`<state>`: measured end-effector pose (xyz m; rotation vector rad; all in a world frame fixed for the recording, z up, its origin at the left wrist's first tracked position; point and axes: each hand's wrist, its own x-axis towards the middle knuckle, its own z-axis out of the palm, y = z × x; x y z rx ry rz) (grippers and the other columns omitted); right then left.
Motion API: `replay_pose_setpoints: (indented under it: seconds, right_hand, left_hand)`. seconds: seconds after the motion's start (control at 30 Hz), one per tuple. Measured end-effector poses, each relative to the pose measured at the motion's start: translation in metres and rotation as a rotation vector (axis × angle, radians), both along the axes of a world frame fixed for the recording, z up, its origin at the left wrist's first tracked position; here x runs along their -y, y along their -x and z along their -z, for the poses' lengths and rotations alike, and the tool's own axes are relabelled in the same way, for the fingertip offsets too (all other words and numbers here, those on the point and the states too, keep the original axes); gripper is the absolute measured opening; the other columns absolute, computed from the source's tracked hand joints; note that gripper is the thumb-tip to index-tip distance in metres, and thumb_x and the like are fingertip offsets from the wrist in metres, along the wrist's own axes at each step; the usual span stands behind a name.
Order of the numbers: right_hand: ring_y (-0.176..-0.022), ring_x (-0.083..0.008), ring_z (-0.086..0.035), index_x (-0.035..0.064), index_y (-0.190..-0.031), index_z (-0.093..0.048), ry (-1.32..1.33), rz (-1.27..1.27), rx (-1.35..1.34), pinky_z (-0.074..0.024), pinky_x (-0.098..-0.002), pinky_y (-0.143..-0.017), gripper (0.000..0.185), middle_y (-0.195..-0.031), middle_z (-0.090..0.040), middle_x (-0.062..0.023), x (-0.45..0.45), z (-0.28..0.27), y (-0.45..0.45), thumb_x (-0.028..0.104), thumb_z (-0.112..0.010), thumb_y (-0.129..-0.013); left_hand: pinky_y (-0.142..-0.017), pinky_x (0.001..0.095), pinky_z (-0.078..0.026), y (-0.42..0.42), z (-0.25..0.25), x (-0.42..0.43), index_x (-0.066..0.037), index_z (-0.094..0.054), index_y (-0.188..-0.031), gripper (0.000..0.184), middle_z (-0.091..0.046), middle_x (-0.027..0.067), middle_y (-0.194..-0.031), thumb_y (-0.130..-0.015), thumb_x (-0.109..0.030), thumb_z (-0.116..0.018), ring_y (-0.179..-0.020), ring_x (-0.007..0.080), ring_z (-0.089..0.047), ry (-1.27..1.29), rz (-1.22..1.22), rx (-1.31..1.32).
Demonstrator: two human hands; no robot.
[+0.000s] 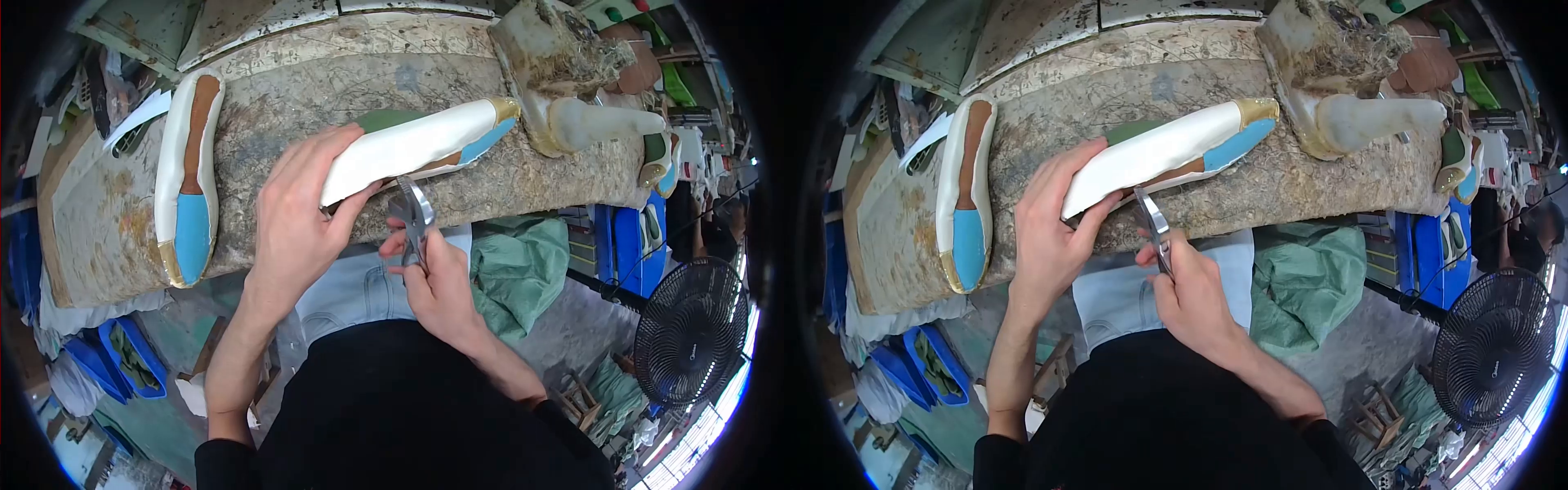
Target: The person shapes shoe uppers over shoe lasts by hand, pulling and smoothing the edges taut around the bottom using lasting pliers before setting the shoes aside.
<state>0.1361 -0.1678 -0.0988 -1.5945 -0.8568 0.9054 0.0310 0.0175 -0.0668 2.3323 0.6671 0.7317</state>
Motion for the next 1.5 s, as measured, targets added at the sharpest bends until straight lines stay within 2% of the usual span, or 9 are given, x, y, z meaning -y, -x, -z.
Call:
replay_pose_setpoints:
  seconds: [0.17,0.53,0.63,0.73,0.8,0.93,1.03,1.2,1.5]
  right_hand:
    - [-0.092,-0.0304,-0.074,-0.0062,-0.136,-0.054,-0.001,-0.01,0.018,-0.0597,-0.0375,-0.077,0.047,-0.105,-0.073,-0.0194,-0.008,-0.001,0.0,-0.013,-0.052,-0.09]
    - [-0.068,-0.0277,-0.071,-0.0052,-0.117,-0.056,0.176,-0.026,0.018,-0.0549,-0.0386,-0.065,0.024,-0.08,-0.067,-0.0183,0.008,-0.042,-0.005,-0.01,-0.053,-0.093]
    - [-0.071,-0.0406,-0.072,-0.0042,-0.114,-0.054,0.277,-0.105,0.548,-0.0558,-0.0488,-0.058,0.022,-0.081,-0.069,-0.0218,0.004,-0.025,-0.018,-0.005,-0.06,-0.093]
    - [-0.072,-0.0421,-0.071,-0.0006,-0.112,-0.053,0.309,-0.125,0.699,-0.0549,-0.0523,-0.056,0.019,-0.086,-0.071,-0.0226,-0.008,-0.023,-0.03,-0.002,-0.06,-0.094]
    - [-0.072,-0.0423,-0.071,0.0,-0.111,-0.053,0.273,-0.133,0.738,-0.0549,-0.0522,-0.056,0.018,-0.088,-0.071,-0.0231,-0.009,-0.021,-0.033,-0.002,-0.059,-0.095]
    - [-0.075,-0.045,-0.071,-0.0003,-0.113,-0.051,0.209,-0.15,0.669,-0.0562,-0.0519,-0.062,0.022,-0.09,-0.072,-0.0222,-0.008,-0.021,-0.038,-0.004,-0.059,-0.093]
    - [-0.08,-0.0455,-0.072,-0.0023,-0.117,-0.051,0.208,-0.178,0.51,-0.0572,-0.0517,-0.069,0.026,-0.093,-0.072,-0.0212,0.002,-0.018,-0.046,-0.007,-0.058,-0.092]
    - [-0.104,-0.0343,-0.074,-0.0065,-0.136,-0.051,0.187,-0.206,-0.144,-0.0589,-0.0418,-0.089,0.046,-0.11,-0.072,-0.0217,0.024,-0.012,-0.034,-0.011,-0.045,-0.091]
    - [-0.107,-0.0297,-0.073,-0.0071,-0.131,-0.052,0.067,-0.236,-0.238,-0.06,-0.0396,-0.091,0.043,-0.113,-0.071,-0.0198,-0.009,-0.014,-0.011,-0.014,-0.044,-0.089]
  left_hand:
    - [-0.105,0.0476,-0.055,0.002,0.002,-0.001,-0.002,-0.069,-0.13,0.046,-0.074,0.0178,-0.13,-0.088,-0.011,-0.084,-0.124,0.0393,-0.069,0.01,0.009,-0.003]
    - [-0.107,0.0481,-0.056,0.004,0.003,-0.002,-0.002,-0.068,-0.132,0.051,-0.074,0.0175,-0.131,-0.085,-0.01,-0.086,-0.125,0.0394,-0.07,-0.076,0.03,-0.042]
    - [-0.109,0.0474,-0.055,0.002,-0.004,-0.006,-0.001,-0.067,-0.135,0.056,-0.073,0.0187,-0.133,-0.083,-0.01,-0.086,-0.123,0.04,-0.07,-0.061,0.069,-0.071]
    - [-0.106,0.0466,-0.054,-0.008,-0.048,-0.018,-0.002,-0.065,-0.145,0.069,-0.068,0.0196,-0.138,-0.082,-0.019,-0.089,-0.12,0.0376,-0.069,-0.015,0.206,-0.312]
    - [-0.1,0.0452,-0.055,-0.027,-0.07,-0.025,-0.001,-0.067,-0.143,0.074,-0.069,0.0197,-0.13,-0.079,-0.029,-0.092,-0.114,0.0365,-0.07,0.168,0.367,-0.305]
    - [-0.072,0.0418,-0.054,-0.076,-0.069,-0.044,0.002,-0.082,-0.108,0.034,-0.069,0.0145,-0.089,-0.082,-0.018,-0.089,-0.076,0.029,-0.069,0.087,0.403,-0.513]
    - [-0.07,0.0423,-0.053,-0.086,-0.077,-0.041,0.003,-0.082,-0.107,0.034,-0.068,0.0153,-0.089,-0.082,-0.019,-0.09,-0.074,0.0286,-0.069,0.115,0.376,-0.602]
    - [-0.078,0.0422,-0.058,-0.056,-0.057,-0.022,-0.002,-0.078,-0.116,0.045,-0.072,0.0157,-0.099,-0.082,-0.028,-0.091,-0.085,0.0317,-0.074,-0.125,0.21,-0.309]
    - [-0.116,0.05,-0.047,0.019,0.019,0.002,-0.001,-0.061,-0.142,0.055,-0.066,0.0218,-0.142,-0.09,-0.006,-0.079,-0.136,0.0418,-0.061,0.037,0.034,0.066]
